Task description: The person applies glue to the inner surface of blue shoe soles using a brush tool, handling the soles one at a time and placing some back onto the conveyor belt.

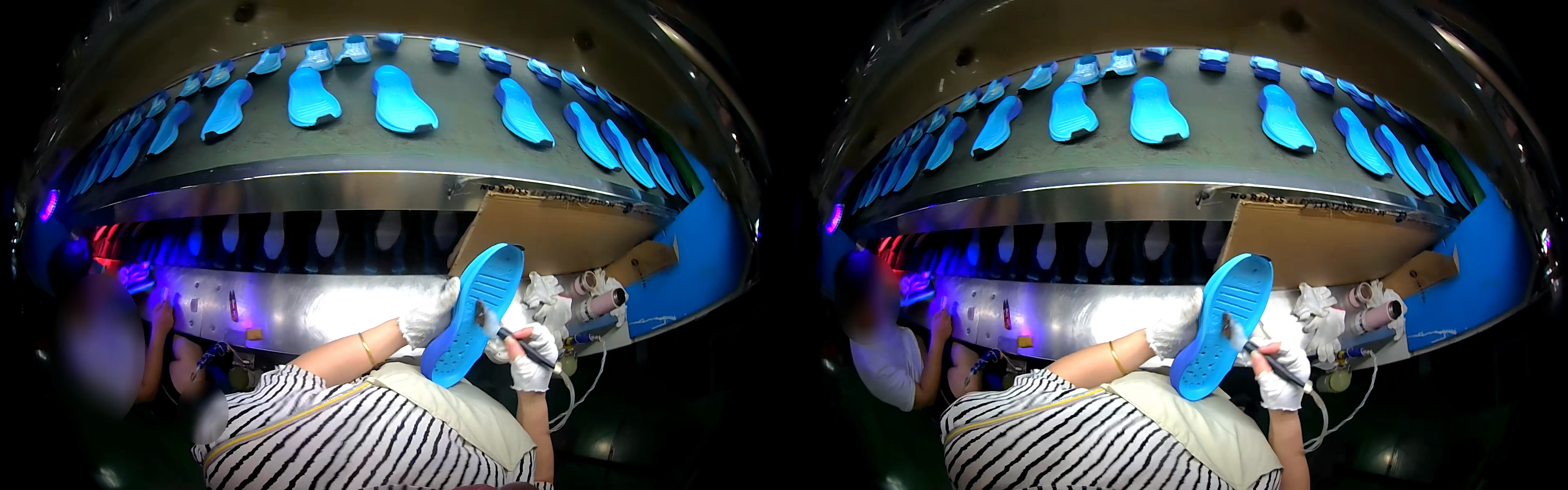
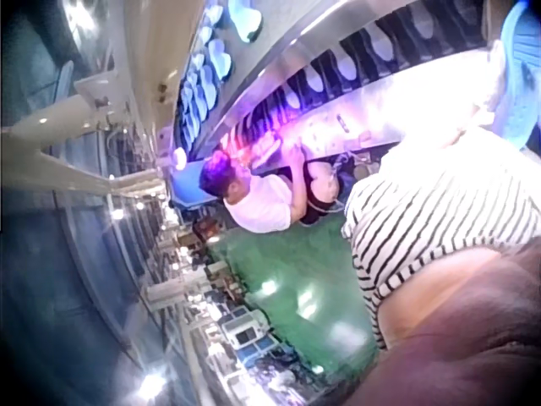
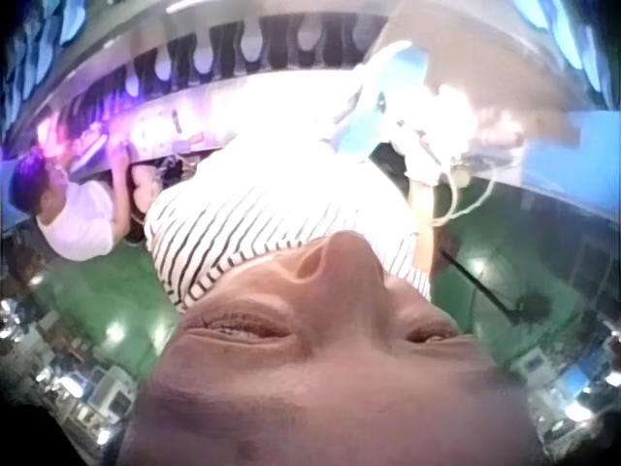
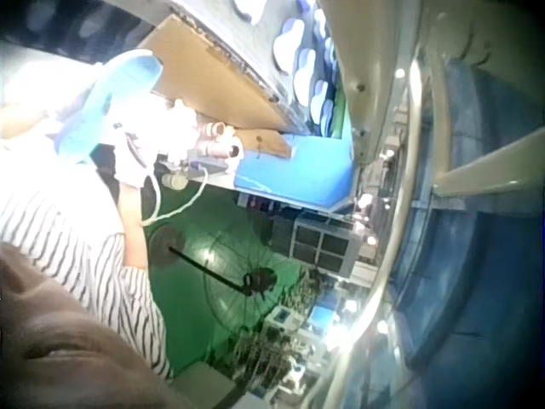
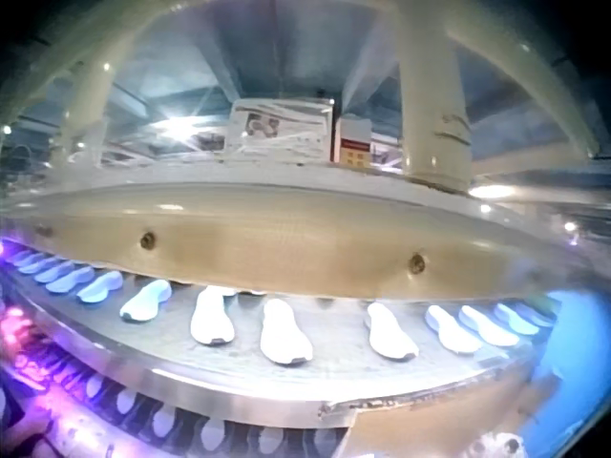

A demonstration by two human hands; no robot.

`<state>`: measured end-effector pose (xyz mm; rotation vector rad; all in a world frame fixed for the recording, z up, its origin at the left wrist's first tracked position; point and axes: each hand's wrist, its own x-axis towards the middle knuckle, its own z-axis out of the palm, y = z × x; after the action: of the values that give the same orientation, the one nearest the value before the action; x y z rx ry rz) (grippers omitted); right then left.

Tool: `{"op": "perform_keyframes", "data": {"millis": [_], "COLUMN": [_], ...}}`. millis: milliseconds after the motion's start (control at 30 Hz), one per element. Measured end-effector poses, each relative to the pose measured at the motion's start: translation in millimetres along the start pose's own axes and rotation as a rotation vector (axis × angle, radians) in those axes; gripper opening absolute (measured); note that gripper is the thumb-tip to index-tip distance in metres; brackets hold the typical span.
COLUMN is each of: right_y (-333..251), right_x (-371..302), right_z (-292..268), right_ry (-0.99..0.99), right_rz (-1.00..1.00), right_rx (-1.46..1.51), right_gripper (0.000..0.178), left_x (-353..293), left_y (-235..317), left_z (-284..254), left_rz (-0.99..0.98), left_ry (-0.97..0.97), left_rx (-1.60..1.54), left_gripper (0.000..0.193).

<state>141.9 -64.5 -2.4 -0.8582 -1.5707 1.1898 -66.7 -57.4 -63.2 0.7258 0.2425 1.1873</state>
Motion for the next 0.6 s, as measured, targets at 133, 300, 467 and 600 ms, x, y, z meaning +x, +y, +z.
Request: {"op": "perform_keyframes", "data": {"millis": [133, 300, 467, 600], "right_y": [10, -5, -24, -26], "right_x": [-4, 10, 13, 11], "right_z": [5, 17, 28, 17], "right_ry": [-0.063, -0.028, -0.190, -0.130], "right_rz": [-0.062, 0.094, -0.200, 0.080], "right_rx": [0.054, 0.314, 0.003, 0.232], "right_gripper": [0.014, 0.012, 0.017, 0.016], "left_x": [3, 19, 37, 41], "left_y": [-18, 26, 30, 38], "left_z": [1, 36, 36, 35], "left_rz": [-0.085, -0.008, 0.070, 0.189], "left_ry": [0.286, 0.066, -0.039, 0.023], "left_rx": [0.220, -0.125, -0.444, -0.363], "left_gripper": [0.070, 0.098, 0.112, 0.115]}}
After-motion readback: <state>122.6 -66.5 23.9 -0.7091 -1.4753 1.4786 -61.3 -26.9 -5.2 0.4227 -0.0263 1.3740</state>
